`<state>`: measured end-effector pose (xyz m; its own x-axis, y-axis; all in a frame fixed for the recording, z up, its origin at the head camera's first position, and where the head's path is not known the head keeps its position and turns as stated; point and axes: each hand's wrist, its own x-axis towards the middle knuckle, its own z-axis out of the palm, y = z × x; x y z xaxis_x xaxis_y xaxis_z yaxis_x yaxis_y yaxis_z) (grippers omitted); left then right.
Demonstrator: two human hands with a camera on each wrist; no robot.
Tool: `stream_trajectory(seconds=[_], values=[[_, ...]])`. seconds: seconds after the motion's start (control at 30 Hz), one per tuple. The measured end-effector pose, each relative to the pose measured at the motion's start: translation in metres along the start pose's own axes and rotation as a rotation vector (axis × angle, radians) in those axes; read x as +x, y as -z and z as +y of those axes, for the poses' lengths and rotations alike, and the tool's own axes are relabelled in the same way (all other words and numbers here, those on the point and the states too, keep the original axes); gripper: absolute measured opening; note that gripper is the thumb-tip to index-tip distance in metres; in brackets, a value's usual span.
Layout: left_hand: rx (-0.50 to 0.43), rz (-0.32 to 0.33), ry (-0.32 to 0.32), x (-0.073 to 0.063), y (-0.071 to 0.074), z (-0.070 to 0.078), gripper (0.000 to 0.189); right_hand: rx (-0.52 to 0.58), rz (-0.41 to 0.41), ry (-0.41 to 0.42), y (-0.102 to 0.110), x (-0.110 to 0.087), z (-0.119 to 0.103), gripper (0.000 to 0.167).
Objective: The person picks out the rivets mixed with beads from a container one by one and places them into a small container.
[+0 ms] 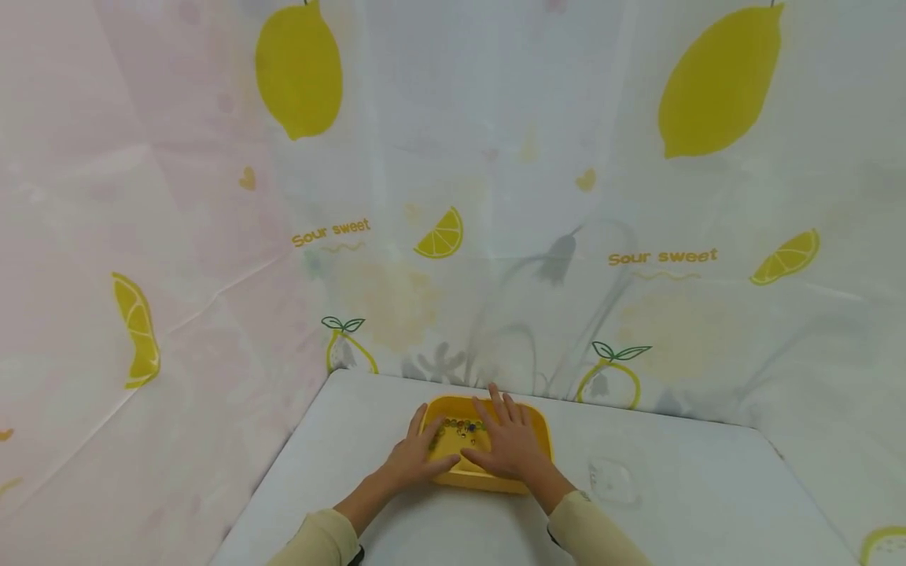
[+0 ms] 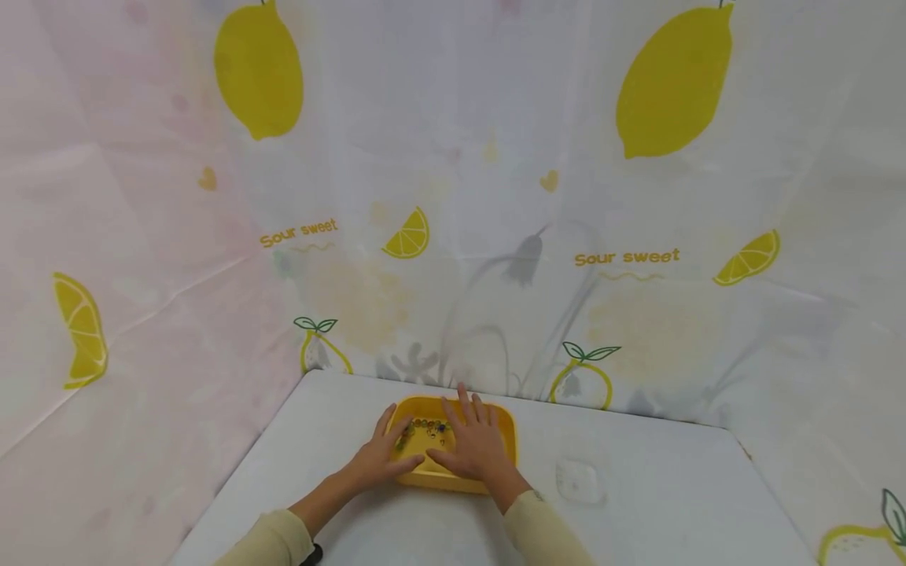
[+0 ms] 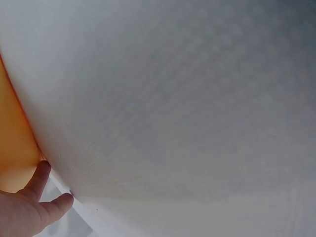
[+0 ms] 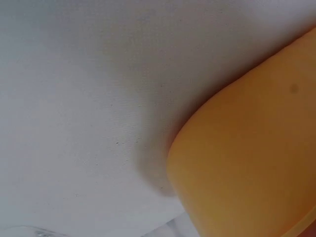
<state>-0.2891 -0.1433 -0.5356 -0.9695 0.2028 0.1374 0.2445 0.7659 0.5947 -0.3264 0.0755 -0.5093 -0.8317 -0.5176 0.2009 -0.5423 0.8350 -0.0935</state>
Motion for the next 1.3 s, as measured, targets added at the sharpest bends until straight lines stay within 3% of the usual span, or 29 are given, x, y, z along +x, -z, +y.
stream_trajectory(seconds=[0.53,0.9,1.07,1.3], values=[[0.002,-0.010,-0.018,0.002,-0.005,-0.004,0.085,0.012,0.022,0.009,-0.013,0.013,-0.012,0.091],[0.022,0.002,-0.010,0.001,-0.001,-0.001,0.086,0.011,0.022,0.015,-0.013,0.013,-0.007,0.092],[0.018,0.003,-0.013,0.001,-0.002,-0.001,0.085,0.077,0.020,0.043,-0.015,0.011,-0.006,0.093],[-0.008,-0.006,-0.005,0.002,-0.001,-0.002,0.086,0.078,0.062,0.065,-0.022,0.014,-0.004,0.092]])
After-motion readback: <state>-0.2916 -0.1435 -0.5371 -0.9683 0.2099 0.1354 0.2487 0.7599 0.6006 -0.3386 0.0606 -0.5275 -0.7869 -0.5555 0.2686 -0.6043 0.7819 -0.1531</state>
